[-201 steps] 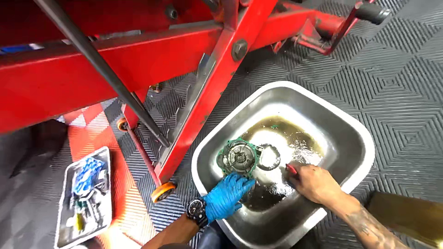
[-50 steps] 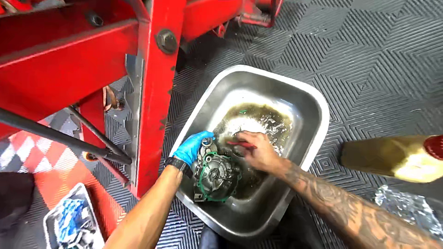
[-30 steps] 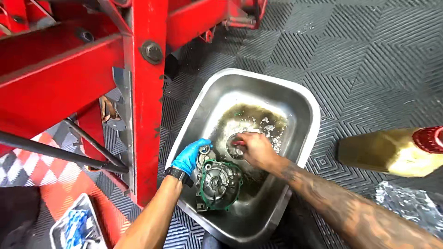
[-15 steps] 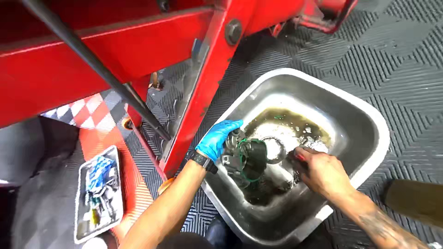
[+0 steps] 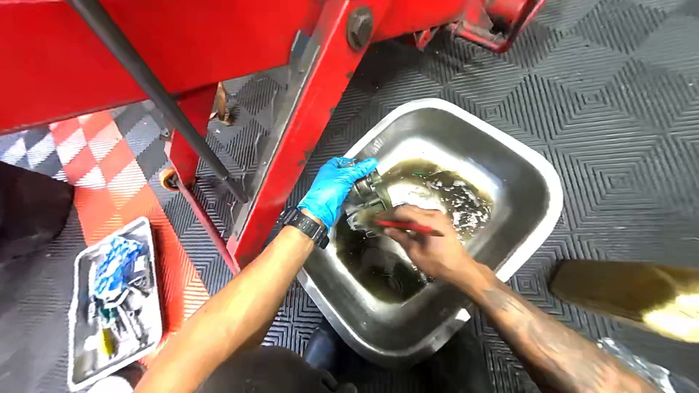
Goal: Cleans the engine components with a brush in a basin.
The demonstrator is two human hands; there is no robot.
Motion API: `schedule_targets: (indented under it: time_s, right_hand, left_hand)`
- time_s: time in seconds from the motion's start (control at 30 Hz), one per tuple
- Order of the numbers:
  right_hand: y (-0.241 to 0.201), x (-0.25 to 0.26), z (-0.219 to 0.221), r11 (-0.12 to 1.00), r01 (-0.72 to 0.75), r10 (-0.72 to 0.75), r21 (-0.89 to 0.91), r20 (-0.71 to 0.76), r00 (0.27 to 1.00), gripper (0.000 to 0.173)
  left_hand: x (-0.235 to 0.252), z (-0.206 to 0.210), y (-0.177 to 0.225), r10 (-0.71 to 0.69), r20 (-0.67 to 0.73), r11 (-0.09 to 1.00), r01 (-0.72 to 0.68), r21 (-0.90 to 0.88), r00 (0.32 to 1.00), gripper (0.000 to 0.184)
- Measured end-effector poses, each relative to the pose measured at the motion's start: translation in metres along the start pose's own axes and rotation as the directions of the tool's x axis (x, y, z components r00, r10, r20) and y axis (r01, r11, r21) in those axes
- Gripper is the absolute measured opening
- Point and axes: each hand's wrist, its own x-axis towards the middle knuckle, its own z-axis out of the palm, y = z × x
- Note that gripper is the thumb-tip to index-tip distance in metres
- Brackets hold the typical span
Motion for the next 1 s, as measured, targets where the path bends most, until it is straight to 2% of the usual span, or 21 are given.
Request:
schedule_targets:
  time_s: [0.07, 0.13, 0.2, 0.3, 0.4, 0.47, 0.5, 0.53, 0.57, 0.6, 0.63, 0.67, 0.7, 0.73, 0.77, 0.8, 0.83, 0.9, 0.93, 0.97, 1.0]
  right_hand:
    - [0.022, -0.003, 0.003, 0.991, 0.065, -0.055, -0.118, 0.091, 0.994, 0.012]
    - [0.037, -0.008, -0.016, 0.958, -0.029, 0.074, -0.285, 0.146, 0.987, 0.019]
    - [0.042, -0.018, -0.029, 0.917, -0.148, 0.214, -0.37, 0.145, 0.966, 0.018]
    - [0.049, -0.03, -0.022, 0.861, -0.186, 0.328, -0.473, 0.237, 0.915, 0.017]
    - [0.045, -0.029, -0.011, 0.815, -0.137, 0.474, -0.564, 0.512, 0.716, 0.018]
    - [0.03, -0.042, -0.014, 0.853, -0.1, 0.453, -0.513, 0.629, 0.631, 0.03]
    - [0.023, -0.053, -0.02, 0.883, -0.108, 0.412, -0.457, 0.643, 0.645, 0.04]
    - [0.015, -0.067, -0.03, 0.912, -0.138, 0.364, -0.386, 0.608, 0.705, 0.044]
    - [0.007, -0.085, -0.041, 0.936, -0.202, 0.326, -0.289, 0.491, 0.808, 0.039]
    - [-0.001, -0.108, -0.049, 0.941, -0.305, 0.336, -0.146, 0.292, 0.896, 0.029]
    - [-0.009, -0.133, -0.058, 0.892, -0.445, 0.439, 0.072, 0.089, 0.894, 0.022]
    - [-0.017, -0.159, -0.066, 0.76, -0.549, 0.604, 0.348, -0.066, 0.794, 0.019]
    - [-0.023, -0.181, -0.077, 0.54, -0.584, 0.792, 0.606, -0.131, 0.597, 0.022]
    - [-0.021, -0.2, -0.088, 0.305, -0.524, 0.924, 0.795, -0.115, 0.364, 0.029]
    - [-0.012, -0.218, -0.099, 0.095, -0.389, 0.983, 0.916, -0.024, 0.185, 0.045]
    - [0.0, -0.233, -0.108, -0.061, -0.191, 0.99, 0.98, 0.084, 0.115, 0.065]
    - [0.013, -0.245, -0.115, -0.161, -0.005, 0.977, 0.987, 0.16, 0.138, 0.082]
    - [0.03, -0.249, -0.122, -0.226, 0.195, 0.958, 0.954, 0.182, 0.222, 0.101]
    - [0.029, -0.243, -0.122, -0.218, 0.219, 0.963, 0.951, 0.172, 0.208, 0.1]
    - [0.021, -0.233, -0.12, -0.189, 0.192, 0.974, 0.963, 0.16, 0.16, 0.093]
    - [0.007, -0.22, -0.112, -0.12, 0.102, 0.99, 0.988, 0.111, 0.09, 0.08]
  left_hand:
    - [0.001, -0.002, 0.003, -0.016, -0.007, 1.0, 0.016, 0.02, 1.0, 0.054]
    - [0.004, -0.001, 0.005, -0.002, -0.028, 0.999, 0.004, 0.046, 1.0, 0.054]
    - [0.004, -0.003, 0.0, 0.011, -0.024, 0.998, -0.01, 0.062, 1.0, 0.053]
    - [0.003, -0.001, -0.004, 0.008, -0.012, 0.998, -0.007, 0.064, 1.0, 0.054]
    - [-0.008, -0.005, 0.001, 0.014, -0.019, 0.993, -0.012, 0.115, 1.0, 0.045]
    - [-0.019, -0.016, -0.005, 0.019, -0.003, 0.988, -0.018, 0.156, 1.0, 0.035]
    - [-0.023, -0.022, -0.01, 0.019, -0.006, 0.987, -0.018, 0.16, 1.0, 0.031]
    - [-0.024, -0.027, -0.013, 0.024, -0.01, 0.987, -0.022, 0.157, 1.0, 0.031]
    - [-0.025, -0.033, -0.017, 0.029, -0.009, 0.988, -0.027, 0.153, 1.0, 0.031]
    - [-0.026, -0.04, -0.022, 0.035, -0.003, 0.989, -0.035, 0.141, 0.999, 0.032]
    - [-0.027, -0.048, -0.028, 0.041, 0.011, 0.991, -0.042, 0.127, 0.999, 0.034]
    - [-0.028, -0.054, -0.032, 0.044, 0.026, 0.992, -0.047, 0.118, 0.999, 0.036]
    - [-0.028, -0.058, -0.035, 0.044, 0.039, 0.993, -0.048, 0.106, 0.998, 0.039]
    - [-0.029, -0.061, -0.037, 0.041, 0.047, 0.995, -0.045, 0.095, 0.998, 0.04]
    - [-0.029, -0.062, -0.038, 0.037, 0.057, 0.996, -0.042, 0.083, 0.998, 0.041]
    - [-0.029, -0.064, -0.039, 0.043, 0.077, 0.997, -0.049, 0.067, 0.996, 0.041]
    - [-0.029, -0.064, -0.04, 0.059, 0.099, 0.996, -0.065, 0.061, 0.993, 0.041]
    - [-0.026, -0.064, -0.04, 0.117, 0.144, 0.99, -0.127, 0.06, 0.983, 0.043]
    - [-0.027, -0.064, -0.042, 0.149, 0.174, 0.984, -0.164, 0.072, 0.973, 0.046]
    - [-0.029, -0.062, -0.042, 0.176, 0.205, 0.974, -0.201, 0.105, 0.963, 0.049]
    - [-0.034, -0.059, -0.04, 0.192, 0.231, 0.962, -0.229, 0.147, 0.954, 0.053]
